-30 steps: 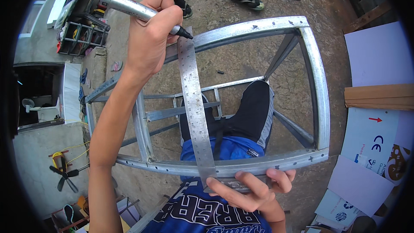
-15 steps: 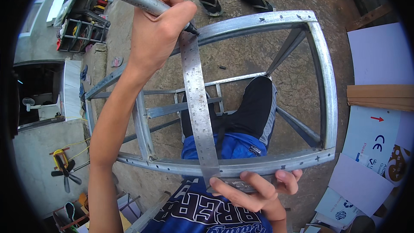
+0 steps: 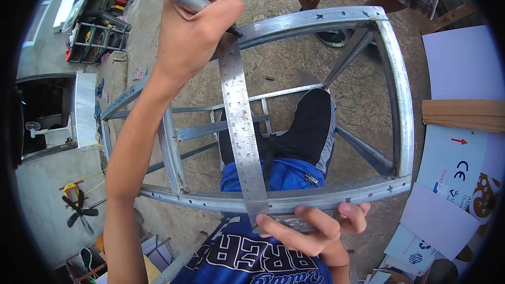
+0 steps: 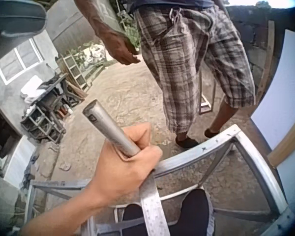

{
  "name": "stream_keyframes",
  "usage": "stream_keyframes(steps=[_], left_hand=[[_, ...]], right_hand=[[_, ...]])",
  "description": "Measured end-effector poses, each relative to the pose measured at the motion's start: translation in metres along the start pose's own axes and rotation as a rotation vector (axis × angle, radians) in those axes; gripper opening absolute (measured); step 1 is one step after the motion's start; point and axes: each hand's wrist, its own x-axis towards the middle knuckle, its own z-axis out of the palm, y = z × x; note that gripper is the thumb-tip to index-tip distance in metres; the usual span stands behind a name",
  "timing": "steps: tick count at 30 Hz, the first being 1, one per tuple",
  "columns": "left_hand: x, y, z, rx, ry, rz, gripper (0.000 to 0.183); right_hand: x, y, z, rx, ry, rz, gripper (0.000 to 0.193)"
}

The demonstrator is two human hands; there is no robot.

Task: Marking and measuring a metal frame using a square, tape measure, and marker.

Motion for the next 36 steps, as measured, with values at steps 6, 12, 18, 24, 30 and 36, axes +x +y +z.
stream_keyframes(steps=[6,12,18,24,30,36], left_hand=[[0.003,-0.003,-0.003,0.012,0.071,-0.042,0.029],[0.0,-0.011,0.004,0.081,0.035,0.118,0.027],[0.003,-0.005,-0.002,0.046,0.067,-0.059,0.028],[0.005,-0.004,0.0,0.179,0.041,0.085,0.029],[0.001,0.002,0.0,0.078,0.079,-0.041,0.028],[0.001,-0.006,-0.002,0.1,0.071,0.062,0.026]], right_hand=[[0.001,0.001,-0.001,-0.007,-0.009,-0.008,0.006],[0.001,0.003,0.0,0.004,-0.012,-0.025,0.002],[0.001,0.003,0.0,0.015,0.007,-0.021,0.004],[0.001,0.002,0.003,0.03,0.047,-0.021,0.005],[0.001,0.003,0.003,0.055,0.066,-0.028,0.007],[0.0,0.002,0.002,0.071,0.042,-0.026,0.006]])
